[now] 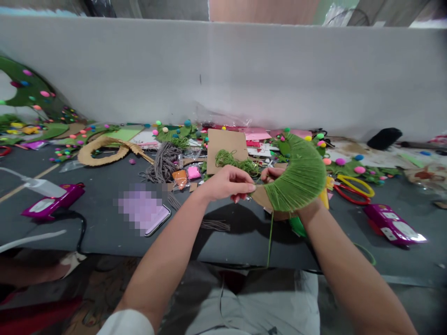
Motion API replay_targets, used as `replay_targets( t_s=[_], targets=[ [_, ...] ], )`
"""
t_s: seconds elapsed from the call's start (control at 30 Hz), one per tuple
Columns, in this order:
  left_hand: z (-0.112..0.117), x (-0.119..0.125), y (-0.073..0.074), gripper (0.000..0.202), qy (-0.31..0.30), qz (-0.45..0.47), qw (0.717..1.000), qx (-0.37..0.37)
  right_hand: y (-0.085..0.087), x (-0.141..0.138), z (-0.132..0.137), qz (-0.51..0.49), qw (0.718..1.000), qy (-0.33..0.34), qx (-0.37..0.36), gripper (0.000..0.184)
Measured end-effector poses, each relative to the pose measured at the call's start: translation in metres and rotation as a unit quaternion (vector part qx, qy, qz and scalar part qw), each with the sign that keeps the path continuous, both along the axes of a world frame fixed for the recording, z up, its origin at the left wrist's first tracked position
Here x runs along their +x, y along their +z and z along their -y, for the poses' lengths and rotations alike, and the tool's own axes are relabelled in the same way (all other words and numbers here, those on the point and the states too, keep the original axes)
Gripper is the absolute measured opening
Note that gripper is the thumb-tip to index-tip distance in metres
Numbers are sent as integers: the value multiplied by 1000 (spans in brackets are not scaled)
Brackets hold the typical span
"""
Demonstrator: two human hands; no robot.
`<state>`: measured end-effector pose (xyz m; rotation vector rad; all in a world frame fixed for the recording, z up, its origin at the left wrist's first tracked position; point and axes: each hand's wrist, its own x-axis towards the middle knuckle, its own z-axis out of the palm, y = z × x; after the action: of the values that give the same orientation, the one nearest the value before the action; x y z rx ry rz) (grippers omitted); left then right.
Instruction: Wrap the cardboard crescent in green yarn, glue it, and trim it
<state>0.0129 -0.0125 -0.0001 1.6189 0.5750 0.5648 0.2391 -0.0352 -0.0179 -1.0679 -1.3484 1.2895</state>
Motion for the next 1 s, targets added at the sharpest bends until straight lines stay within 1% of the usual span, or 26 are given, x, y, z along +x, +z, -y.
replay_targets(
  t_s=[0.07,0.1,0.13,0.2,0.23,0.27,0.3,0.33,0.37,0.4,0.43,0.47,0.5,0.53,0.57,0.63,0.7,0.77,0.87,1.0],
  targets=[
    [-5,-8,0,23,53,15,998,17,-5,5,-9,-47,997,12,-63,26],
    [-7,-11,1,23,78,23,996,26,-7,9,-14,-80,993,-9,-82,26],
    [-10,-15,1,22,98,29,994,33,-9,14,-19,-116,989,-50,-83,24],
    [-13,-20,2,21,123,36,991,43,-8,24,-25,-177,969,-169,-34,15],
    [-14,-22,2,20,128,35,990,47,-5,29,-24,-202,952,-228,3,13],
    [-14,-22,2,20,130,30,990,53,0,32,-22,-213,938,-269,47,12],
    [-14,-22,3,20,131,22,989,58,7,32,-17,-207,931,-286,91,11],
    [-13,-21,3,19,128,11,990,62,15,31,-9,-174,929,-290,150,9],
    [-12,-19,4,19,122,-1,990,65,25,27,-1,-115,937,-261,201,9],
    [-12,-18,4,19,113,-14,991,66,35,21,7,-34,945,-217,242,10],
    [-11,-17,5,19,102,-23,992,66,45,13,14,74,947,-167,264,14],
    [-10,-16,5,19,91,-30,993,67,55,4,19,186,943,-97,259,19],
    [-10,-15,5,19,79,-35,994,70,63,-5,21,271,927,-33,256,25],
    [-10,-15,5,19,69,-39,994,74,69,-13,21,323,914,33,245,29],
    [-10,-14,5,18,61,-43,994,79,73,-20,18,352,903,97,226,32],
    [-9,-15,5,16,48,-53,993,91,75,-30,6,353,898,187,184,35],
    [-10,-15,5,14,45,-63,992,101,72,-32,-6,320,907,232,144,33],
    [-10,-16,4,14,49,-70,991,107,66,-31,-15,289,919,241,117,31],
    [-11,-16,4,14,52,-81,989,109,59,-26,-19,265,933,223,100,29],
    [-12,-16,2,13,48,-90,988,113,52,-22,-20,260,931,234,107,25]
  ],
)
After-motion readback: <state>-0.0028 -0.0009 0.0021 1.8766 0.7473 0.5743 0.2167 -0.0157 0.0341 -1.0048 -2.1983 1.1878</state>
